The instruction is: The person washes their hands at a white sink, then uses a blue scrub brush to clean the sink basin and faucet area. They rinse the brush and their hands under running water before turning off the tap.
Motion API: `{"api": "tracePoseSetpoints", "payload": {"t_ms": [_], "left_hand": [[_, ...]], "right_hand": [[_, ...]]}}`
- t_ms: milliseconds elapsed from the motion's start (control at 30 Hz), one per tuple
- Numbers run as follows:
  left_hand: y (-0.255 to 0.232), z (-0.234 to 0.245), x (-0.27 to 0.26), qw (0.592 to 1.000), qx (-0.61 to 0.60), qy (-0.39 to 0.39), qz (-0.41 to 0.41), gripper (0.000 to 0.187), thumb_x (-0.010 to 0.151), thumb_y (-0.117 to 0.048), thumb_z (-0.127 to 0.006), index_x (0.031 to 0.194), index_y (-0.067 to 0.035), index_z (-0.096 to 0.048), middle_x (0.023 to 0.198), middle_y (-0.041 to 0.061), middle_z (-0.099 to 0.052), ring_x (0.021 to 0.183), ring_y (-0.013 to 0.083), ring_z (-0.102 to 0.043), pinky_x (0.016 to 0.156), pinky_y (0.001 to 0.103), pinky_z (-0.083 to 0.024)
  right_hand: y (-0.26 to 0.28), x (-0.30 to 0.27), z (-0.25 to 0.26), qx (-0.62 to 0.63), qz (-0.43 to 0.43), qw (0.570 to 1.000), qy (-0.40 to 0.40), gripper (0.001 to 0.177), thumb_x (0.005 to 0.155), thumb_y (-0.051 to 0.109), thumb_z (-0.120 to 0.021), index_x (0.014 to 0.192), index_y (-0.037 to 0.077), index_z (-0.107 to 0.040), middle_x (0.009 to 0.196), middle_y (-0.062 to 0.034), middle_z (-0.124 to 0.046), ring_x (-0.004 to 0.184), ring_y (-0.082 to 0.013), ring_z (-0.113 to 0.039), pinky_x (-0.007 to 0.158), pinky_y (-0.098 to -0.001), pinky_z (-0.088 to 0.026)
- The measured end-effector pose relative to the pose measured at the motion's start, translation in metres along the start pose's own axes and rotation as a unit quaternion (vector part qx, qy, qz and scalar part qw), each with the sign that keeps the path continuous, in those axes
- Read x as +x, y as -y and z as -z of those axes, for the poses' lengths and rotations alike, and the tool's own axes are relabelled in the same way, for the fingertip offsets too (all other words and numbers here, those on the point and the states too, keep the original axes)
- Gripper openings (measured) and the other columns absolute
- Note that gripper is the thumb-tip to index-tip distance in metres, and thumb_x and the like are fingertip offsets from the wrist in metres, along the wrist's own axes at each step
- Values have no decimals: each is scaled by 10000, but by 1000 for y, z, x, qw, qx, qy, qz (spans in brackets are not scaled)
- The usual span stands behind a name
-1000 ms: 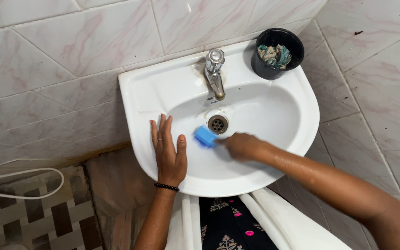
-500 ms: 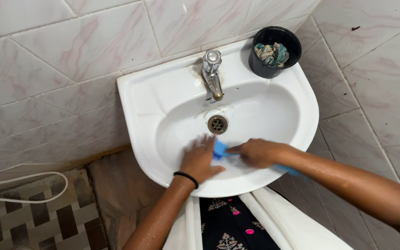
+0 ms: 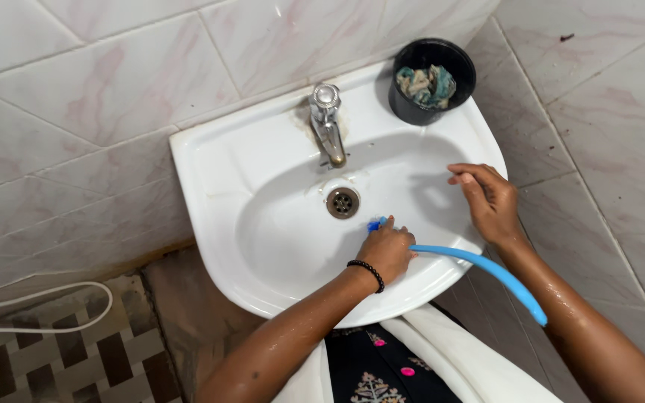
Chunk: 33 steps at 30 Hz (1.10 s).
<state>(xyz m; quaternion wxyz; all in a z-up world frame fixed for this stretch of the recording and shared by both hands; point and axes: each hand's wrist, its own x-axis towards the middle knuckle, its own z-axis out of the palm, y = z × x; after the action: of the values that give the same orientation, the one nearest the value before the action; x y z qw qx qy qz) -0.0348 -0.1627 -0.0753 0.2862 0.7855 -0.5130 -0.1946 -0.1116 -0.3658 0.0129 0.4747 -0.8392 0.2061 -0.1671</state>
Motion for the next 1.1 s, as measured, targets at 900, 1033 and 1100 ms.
{"api": "tracePoseSetpoints", "payload": {"t_ms": [900,1033,1100], "left_hand": [[19,-5,49,903,-420,-81,-38,178,957,-78,-731,876,-52,-575,1495,166,-590,1409,240,-530,1074,371,-507],[7,3,66,948,-312,-60,19,234,873,-108,-759,1011,-92,-571,1342,142,-675,1215,229,-685,1025,329,-575],[28,23,38,961,-264,82,13,253,900,-159,-784,850,-93,-545,1144,176,-673,1100,295,-691,936,345,-600]], "right_hand": [[-19,8,8,127,77,989,26,554,1138,413,-385,1179,-37,-708,811,-94,-698,843,-179,-667,864,-341,-523],[-20,4,7,133,70,989,16,543,1132,410,-396,1178,-35,-704,820,-89,-696,837,-170,-661,857,-329,-529],[-20,3,7,127,71,989,16,539,1130,407,-399,1169,-32,-709,808,-87,-697,834,-165,-664,849,-318,-515]]}}
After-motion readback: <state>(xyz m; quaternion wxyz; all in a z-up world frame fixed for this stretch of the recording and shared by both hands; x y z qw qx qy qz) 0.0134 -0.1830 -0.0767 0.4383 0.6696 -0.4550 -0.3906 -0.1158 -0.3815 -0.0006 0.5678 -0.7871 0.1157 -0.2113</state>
